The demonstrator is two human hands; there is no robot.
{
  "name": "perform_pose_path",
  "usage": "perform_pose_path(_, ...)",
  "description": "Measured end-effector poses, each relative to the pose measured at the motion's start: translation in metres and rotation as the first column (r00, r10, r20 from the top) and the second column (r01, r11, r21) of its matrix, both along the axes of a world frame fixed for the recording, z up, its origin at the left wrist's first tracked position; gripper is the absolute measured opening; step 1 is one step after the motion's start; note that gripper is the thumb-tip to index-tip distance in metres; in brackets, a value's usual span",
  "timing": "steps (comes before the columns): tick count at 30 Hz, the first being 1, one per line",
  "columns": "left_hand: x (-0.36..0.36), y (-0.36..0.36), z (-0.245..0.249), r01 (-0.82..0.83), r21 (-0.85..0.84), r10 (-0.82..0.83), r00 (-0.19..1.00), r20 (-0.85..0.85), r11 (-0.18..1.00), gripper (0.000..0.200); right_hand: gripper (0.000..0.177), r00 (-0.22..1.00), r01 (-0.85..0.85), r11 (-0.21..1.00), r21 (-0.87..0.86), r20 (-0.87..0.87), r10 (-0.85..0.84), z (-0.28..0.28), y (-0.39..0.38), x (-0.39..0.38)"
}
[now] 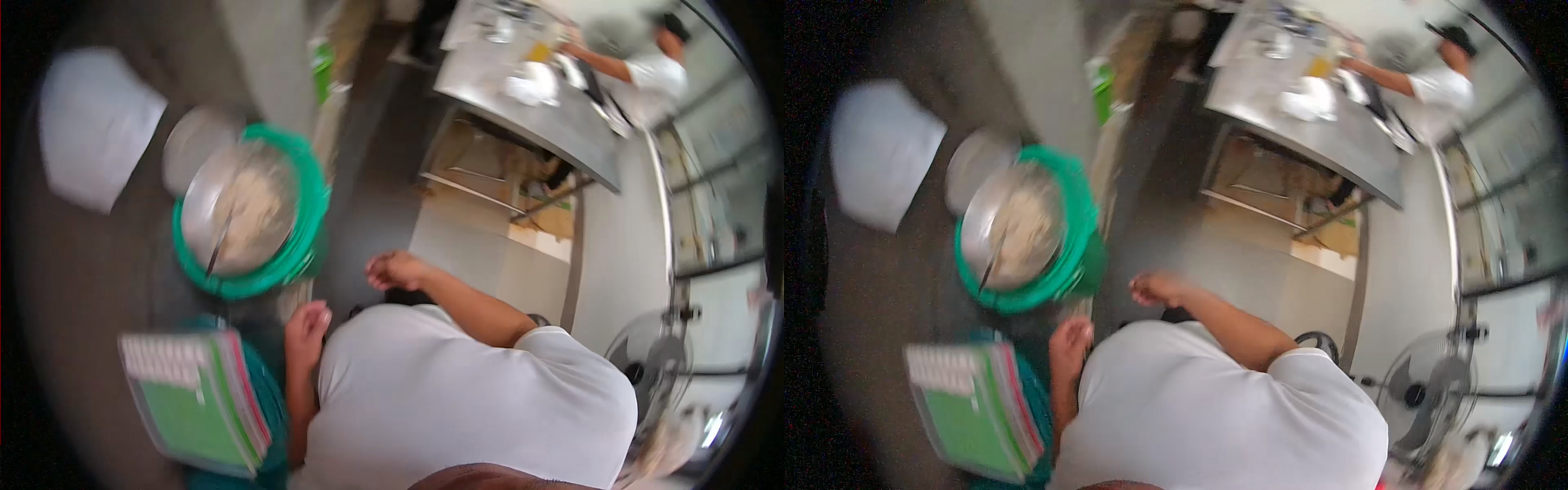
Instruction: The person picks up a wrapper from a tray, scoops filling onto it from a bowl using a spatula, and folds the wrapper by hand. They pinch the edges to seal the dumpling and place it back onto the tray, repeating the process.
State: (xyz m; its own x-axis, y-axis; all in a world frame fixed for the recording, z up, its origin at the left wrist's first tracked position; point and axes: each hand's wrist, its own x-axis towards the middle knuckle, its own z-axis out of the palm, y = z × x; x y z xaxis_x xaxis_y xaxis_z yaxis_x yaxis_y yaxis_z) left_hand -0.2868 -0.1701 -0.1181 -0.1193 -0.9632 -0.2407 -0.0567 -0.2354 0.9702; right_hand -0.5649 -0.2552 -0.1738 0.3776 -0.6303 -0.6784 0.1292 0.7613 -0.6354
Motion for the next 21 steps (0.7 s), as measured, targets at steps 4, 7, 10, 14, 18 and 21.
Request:
perform_pose_path(4, -0.005, 0.017, 0.074, -0.041, -0.159, 0.049, 0.998, 0.049, 0.987, 0.024, 0.013, 0.972, -0.200, 0.941, -0.273, -0.174, 0.156, 0.044, -0.015, 0.026)
perform_pose_path(7, 0.015, 0.049, 0.131, -0.158, -0.268, 0.211, 0.960, 0.183, 0.950, 0.022, 0.012, 0.958, -0.282, 0.941, -0.189, -0.004, 0.286, 0.069, -0.019, 0.057)
perform_pose_path(10, 0.054, 0.086, 0.159, -0.311, -0.454, 0.452, 0.858, 0.243, 0.835, 0.021, 0.011, 0.911, -0.374, 0.896, -0.240, 0.082, 0.403, 0.089, -0.015, 0.088)
perform_pose_path(14, 0.130, 0.132, 0.176, -0.507, -0.547, 0.746, 0.428, 0.511, 0.666, 0.015, 0.016, 0.856, -0.482, 0.800, -0.358, 0.003, 0.517, 0.109, -0.013, 0.140)
perform_pose_path(18, 0.137, 0.137, 0.184, -0.518, -0.497, 0.715, 0.434, 0.548, 0.696, 0.012, 0.016, 0.810, -0.526, 0.697, -0.487, -0.037, 0.586, 0.121, -0.015, 0.184)
perform_pose_path(21, 0.103, 0.108, 0.174, -0.409, -0.504, 0.631, 0.645, 0.430, 0.761, 0.015, 0.015, 0.825, -0.505, 0.716, -0.482, -0.024, 0.565, 0.118, -0.012, 0.194)
